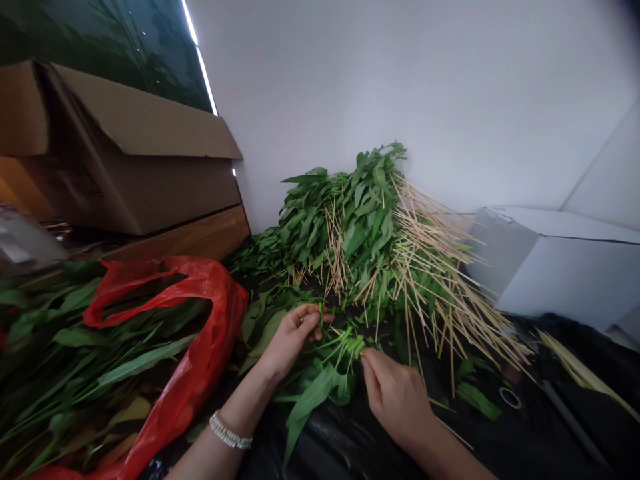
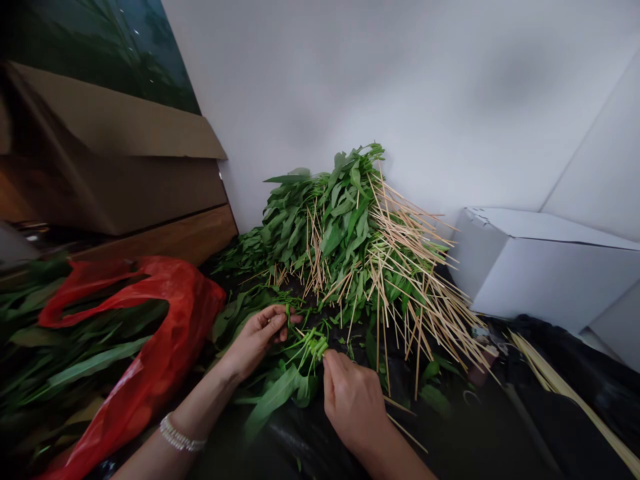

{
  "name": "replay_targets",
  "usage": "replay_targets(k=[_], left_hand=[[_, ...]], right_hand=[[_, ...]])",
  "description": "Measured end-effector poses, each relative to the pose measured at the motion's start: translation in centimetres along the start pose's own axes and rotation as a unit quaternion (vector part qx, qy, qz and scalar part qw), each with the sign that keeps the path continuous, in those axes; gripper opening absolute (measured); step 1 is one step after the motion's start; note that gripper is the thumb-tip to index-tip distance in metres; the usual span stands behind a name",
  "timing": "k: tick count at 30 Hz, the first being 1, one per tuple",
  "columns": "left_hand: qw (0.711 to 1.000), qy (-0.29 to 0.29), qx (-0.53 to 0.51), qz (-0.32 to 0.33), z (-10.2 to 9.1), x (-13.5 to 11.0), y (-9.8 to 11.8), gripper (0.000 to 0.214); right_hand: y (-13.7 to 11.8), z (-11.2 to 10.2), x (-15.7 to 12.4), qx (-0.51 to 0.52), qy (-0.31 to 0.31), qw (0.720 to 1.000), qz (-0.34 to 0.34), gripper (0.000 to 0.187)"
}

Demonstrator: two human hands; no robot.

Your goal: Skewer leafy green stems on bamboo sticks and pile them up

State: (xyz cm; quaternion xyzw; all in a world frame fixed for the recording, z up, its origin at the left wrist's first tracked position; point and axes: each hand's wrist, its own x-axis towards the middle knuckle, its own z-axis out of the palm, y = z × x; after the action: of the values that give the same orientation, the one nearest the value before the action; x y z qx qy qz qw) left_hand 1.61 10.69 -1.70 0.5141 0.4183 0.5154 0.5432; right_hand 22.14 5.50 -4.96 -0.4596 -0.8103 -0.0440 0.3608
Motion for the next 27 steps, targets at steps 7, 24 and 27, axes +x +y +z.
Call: replay_targets(k=[7, 24, 27], left_hand=[[1.000, -0.003, -0.006, -0.005, 0.26, -0.17, -0.15, 0.029], [0.996, -0.083, 0.023, -0.009, 0.54, -0.58, -0.36, 0.037], [0.998, -0.064, 0.006, 0.002, 0.51, -0.49, -0.29, 0.030]], right_hand=[[0.01, -0.06, -0.03, 0.002, -0.006, 1.000, 0.002, 0.024], [0.13, 0.05, 0.08, -0.002, -0.001, 1.000, 0.016, 0.025], [0.12, 0.04, 0.05, -0.004, -0.005, 1.000, 0.019, 0.026]])
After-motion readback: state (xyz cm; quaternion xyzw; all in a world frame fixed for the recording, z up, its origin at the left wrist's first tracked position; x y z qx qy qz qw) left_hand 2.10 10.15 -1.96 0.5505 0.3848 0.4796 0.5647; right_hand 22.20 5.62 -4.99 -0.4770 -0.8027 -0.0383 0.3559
